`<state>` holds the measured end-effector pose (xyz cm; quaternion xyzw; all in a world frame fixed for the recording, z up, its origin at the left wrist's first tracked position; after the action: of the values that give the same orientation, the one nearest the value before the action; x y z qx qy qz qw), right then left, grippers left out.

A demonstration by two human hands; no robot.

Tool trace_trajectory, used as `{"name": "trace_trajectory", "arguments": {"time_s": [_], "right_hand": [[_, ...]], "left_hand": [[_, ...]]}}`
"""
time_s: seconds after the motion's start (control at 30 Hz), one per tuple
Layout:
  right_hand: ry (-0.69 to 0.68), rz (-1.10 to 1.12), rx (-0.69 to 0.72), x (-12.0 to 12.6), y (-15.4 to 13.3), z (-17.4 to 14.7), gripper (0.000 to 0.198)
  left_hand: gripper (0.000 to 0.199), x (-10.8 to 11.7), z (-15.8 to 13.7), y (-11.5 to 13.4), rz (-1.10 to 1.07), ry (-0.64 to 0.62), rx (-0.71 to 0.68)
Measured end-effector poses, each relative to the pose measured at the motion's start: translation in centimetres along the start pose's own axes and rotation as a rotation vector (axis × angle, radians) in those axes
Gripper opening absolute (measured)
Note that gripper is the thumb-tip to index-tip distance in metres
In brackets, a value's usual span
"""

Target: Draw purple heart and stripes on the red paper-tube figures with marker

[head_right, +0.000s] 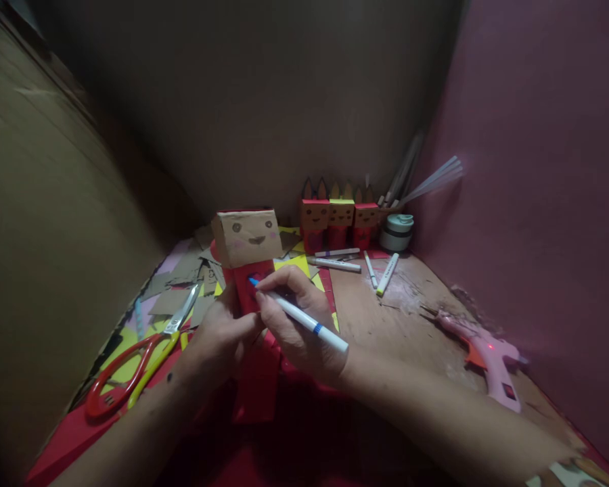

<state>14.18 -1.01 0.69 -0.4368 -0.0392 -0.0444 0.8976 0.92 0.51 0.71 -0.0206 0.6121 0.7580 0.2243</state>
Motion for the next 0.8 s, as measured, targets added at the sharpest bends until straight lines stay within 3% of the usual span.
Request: {"name": "trace_trajectory", "arguments": {"time_s": [0.27, 0.8], "right_hand": [[-0.021, -0.011, 0.049, 0.1, 0.09, 0.15, 0.006], [-0.03, -0.017, 0.02, 0.11, -0.23, 0.25, 0.004]], "left_hand": [[0.042, 0.21, 0.04, -0.12, 0.001, -0.004, -0.003], [0.039, -0.03, 0.01, 0.06, -0.039, 0.006, 0.026]]}}
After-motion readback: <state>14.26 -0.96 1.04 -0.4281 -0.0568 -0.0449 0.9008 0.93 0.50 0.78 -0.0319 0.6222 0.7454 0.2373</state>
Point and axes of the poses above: each hand's wrist, its own z-axis towards the middle knuckle, its own x-axis out of the back of the hand, y = z × x, the point moved 1 cm from there along z, towards the middle knuckle, and after that the axes turned 13 degrees about -z, right-handed, at the moved point
